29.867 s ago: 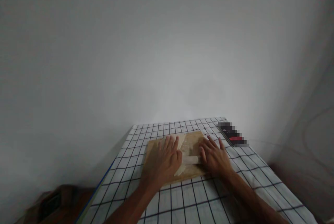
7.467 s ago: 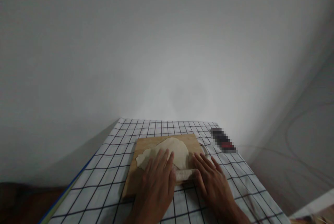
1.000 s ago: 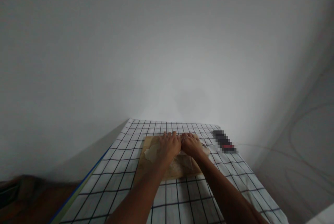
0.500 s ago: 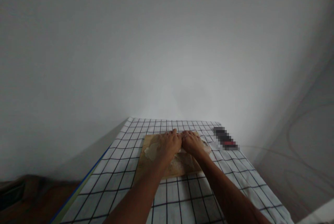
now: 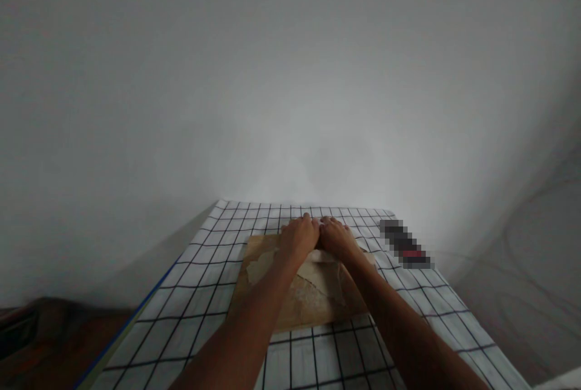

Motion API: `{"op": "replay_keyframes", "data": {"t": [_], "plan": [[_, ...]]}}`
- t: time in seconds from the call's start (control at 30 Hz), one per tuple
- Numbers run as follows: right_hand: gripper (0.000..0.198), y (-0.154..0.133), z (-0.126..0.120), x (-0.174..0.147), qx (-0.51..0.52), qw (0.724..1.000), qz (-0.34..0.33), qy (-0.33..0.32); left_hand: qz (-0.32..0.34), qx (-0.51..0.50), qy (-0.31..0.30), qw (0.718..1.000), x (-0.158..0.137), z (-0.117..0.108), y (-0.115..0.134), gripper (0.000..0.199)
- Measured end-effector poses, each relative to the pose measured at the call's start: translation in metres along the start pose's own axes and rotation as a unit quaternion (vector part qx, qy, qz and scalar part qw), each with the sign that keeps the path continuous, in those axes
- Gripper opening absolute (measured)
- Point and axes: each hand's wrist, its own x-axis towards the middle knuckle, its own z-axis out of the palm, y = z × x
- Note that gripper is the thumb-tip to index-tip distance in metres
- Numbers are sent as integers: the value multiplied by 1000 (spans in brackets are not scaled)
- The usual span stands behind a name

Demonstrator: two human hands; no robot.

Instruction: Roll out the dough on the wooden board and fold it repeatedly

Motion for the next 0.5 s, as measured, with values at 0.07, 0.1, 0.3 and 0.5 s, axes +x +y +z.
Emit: {"op": "replay_keyframes", "data": {"t": [0.07,0.1,0.3,0.5], "plan": [[33,2,1,6,4,1000,-1,-8,8,7,-13,1000,6,0,0,48],[33,3,2,8,6,1000,0,-12,13,11,-21,1000,7,0,-1,49],[34,3,0,12,6,1000,19,-23,18,20,-34,999,10,1,-1,47],[34,-3,-3,2,-7,1000,17,-16,7,22,-1,1000,1,5,0,46]]}}
